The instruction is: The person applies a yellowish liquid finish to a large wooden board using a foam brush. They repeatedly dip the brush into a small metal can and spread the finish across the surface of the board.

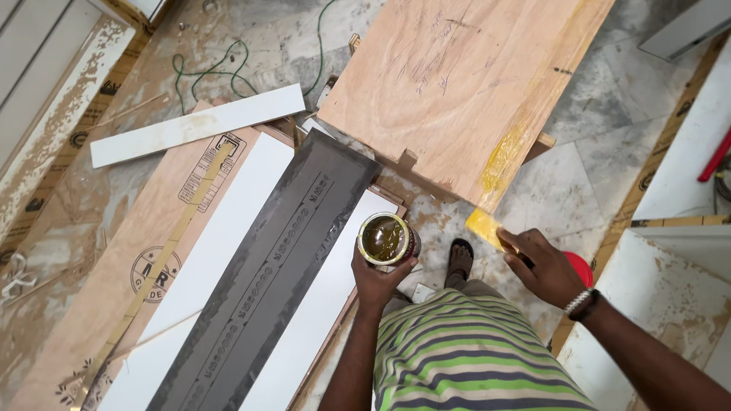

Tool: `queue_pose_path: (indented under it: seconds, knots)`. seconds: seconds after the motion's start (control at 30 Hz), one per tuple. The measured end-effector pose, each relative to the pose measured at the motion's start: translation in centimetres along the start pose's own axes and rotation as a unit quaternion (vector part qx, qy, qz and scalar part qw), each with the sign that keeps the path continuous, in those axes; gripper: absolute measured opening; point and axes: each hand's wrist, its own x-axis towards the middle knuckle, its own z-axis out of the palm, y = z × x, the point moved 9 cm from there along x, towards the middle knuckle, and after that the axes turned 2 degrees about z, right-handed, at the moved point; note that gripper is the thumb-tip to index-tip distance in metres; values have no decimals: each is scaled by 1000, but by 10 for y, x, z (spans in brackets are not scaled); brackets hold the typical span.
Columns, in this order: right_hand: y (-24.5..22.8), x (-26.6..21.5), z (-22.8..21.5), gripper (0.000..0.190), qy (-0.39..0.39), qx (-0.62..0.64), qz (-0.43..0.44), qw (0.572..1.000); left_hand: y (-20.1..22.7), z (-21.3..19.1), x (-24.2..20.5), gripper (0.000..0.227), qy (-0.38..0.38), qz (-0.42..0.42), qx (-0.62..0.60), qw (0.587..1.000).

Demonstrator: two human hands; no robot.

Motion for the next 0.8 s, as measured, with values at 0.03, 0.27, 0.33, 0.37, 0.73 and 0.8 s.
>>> queue_pose_path:
  seconds: [0.03, 0.27, 0.33, 0.37, 0.73, 0.8]
  knots:
    - [6, -5, 0, 50, 2, 18, 19, 1000, -3, -3, 1, 78, -7, -4, 4, 1000]
    - [51, 106, -89, 41, 172, -85, -67, 979, 1, -23, -4, 81, -52, 25, 3, 998]
    - [65, 124, -95, 43, 145, -52, -17, 988, 0, -27, -9, 83, -72, 7, -7, 997]
    - [71, 124, -87, 45, 112, -26, 25, 993, 1, -34, -13, 82, -69, 12, -5, 998]
    - [13, 26, 15, 50, -53, 140, 57, 987, -24, -74, -30, 83, -62, -23, -2, 998]
    - [-9, 15, 35, 49, 0, 310, 38, 950, -25, -78, -29, 84, -52, -31, -19, 998]
